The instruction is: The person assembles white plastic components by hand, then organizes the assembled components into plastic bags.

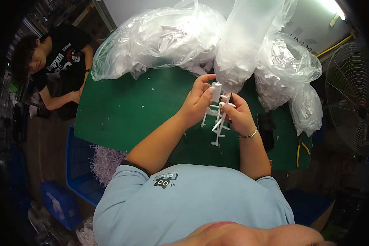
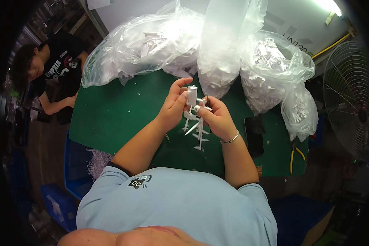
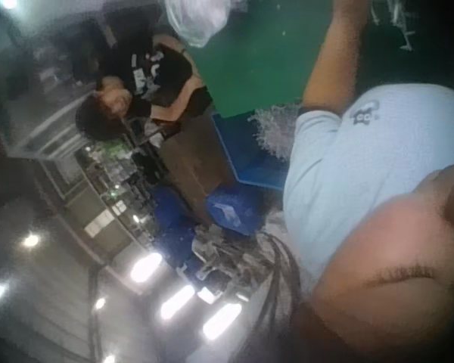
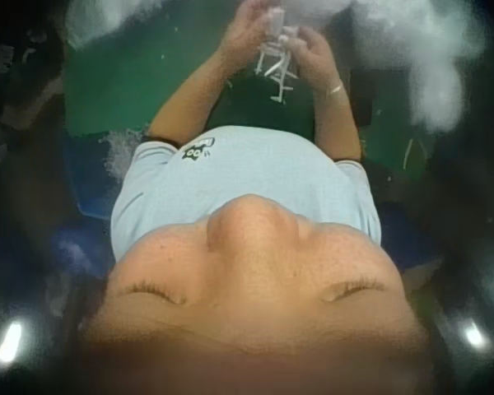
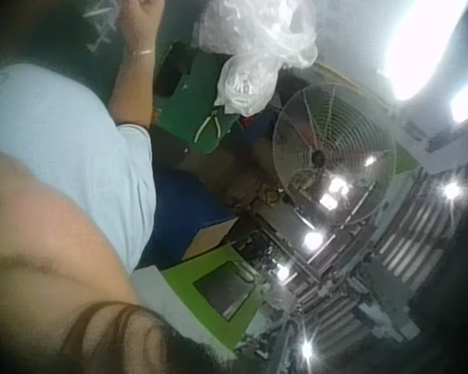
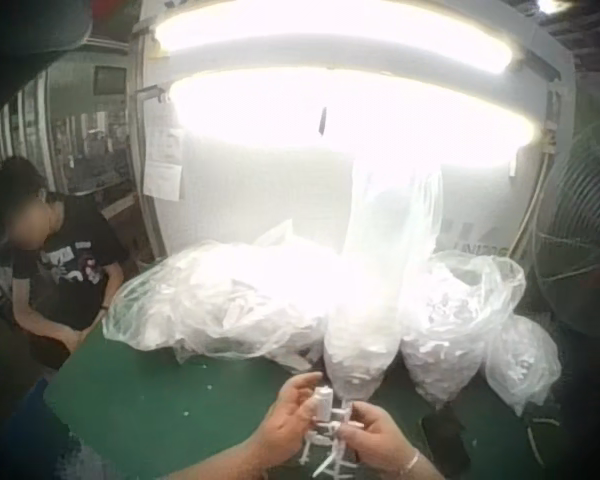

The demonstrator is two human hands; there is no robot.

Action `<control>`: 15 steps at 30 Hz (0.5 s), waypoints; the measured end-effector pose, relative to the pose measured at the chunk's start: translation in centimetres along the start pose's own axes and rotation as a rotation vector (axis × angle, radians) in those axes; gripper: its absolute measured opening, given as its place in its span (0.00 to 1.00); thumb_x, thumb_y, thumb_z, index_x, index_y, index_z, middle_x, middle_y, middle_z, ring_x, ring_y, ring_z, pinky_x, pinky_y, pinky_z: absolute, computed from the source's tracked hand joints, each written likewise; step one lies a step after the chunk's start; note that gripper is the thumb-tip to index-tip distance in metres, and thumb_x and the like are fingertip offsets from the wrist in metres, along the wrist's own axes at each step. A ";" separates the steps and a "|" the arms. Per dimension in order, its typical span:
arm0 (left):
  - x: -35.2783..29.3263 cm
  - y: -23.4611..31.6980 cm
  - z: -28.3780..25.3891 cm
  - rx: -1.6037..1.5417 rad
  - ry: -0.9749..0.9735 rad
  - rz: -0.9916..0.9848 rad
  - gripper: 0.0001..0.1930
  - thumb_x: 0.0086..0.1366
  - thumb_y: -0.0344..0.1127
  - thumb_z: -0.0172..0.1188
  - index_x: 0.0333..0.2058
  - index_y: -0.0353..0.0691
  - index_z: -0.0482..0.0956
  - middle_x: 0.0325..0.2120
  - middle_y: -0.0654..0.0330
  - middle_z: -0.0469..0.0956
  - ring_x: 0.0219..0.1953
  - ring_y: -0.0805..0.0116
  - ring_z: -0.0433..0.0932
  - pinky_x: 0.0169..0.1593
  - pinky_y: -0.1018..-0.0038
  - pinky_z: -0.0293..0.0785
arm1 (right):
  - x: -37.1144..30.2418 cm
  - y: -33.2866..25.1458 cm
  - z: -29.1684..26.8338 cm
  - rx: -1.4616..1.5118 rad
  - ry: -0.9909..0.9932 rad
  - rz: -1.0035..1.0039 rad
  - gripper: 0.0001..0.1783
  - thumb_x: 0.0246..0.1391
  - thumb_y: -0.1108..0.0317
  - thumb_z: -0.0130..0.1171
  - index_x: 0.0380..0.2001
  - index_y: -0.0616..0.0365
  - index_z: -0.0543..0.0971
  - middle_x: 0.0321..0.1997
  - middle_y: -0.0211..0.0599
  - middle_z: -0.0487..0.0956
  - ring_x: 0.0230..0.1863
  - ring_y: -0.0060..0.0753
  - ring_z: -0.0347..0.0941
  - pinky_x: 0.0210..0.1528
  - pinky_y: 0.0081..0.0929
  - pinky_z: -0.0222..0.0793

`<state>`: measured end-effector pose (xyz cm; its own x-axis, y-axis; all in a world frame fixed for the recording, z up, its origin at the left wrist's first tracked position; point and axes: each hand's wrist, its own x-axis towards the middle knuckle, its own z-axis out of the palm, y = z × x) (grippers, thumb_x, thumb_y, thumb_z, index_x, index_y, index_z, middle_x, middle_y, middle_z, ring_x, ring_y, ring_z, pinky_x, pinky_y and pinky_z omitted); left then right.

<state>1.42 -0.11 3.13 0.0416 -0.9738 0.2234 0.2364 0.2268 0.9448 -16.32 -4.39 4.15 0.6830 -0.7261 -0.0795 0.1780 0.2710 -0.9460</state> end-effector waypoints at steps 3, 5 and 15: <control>-0.4 -0.5 0.5 0.044 0.026 -0.062 0.15 0.73 0.39 0.47 0.52 0.38 0.68 0.28 0.67 0.70 0.28 0.82 0.66 0.34 0.82 0.64 | -0.1 0.2 0.7 -0.054 0.049 -0.046 0.06 0.58 0.70 0.58 0.37 0.57 0.74 0.28 0.18 0.71 0.27 0.08 0.61 0.27 0.11 0.56; -0.5 -1.0 0.6 0.091 0.055 -0.129 0.14 0.73 0.44 0.49 0.37 0.38 0.74 0.24 0.69 0.72 0.26 0.81 0.67 0.33 0.81 0.64 | -0.3 0.4 1.5 -0.132 0.077 -0.112 0.05 0.58 0.70 0.58 0.35 0.57 0.74 0.28 0.16 0.70 0.26 0.07 0.59 0.26 0.11 0.54; -1.3 -0.8 0.9 -0.210 0.139 -0.149 0.16 0.73 0.44 0.49 0.31 0.39 0.72 0.22 0.68 0.71 0.24 0.81 0.66 0.29 0.80 0.64 | 0.4 1.3 0.4 0.110 0.045 -0.166 0.13 0.65 0.57 0.50 0.38 0.57 0.73 0.26 0.21 0.70 0.22 0.10 0.58 0.23 0.13 0.52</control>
<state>0.32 0.96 2.32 0.1210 -0.9920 0.0372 0.4455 0.0877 0.8910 -15.52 -4.09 2.96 0.6058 -0.7934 0.0585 0.3639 0.2109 -0.9073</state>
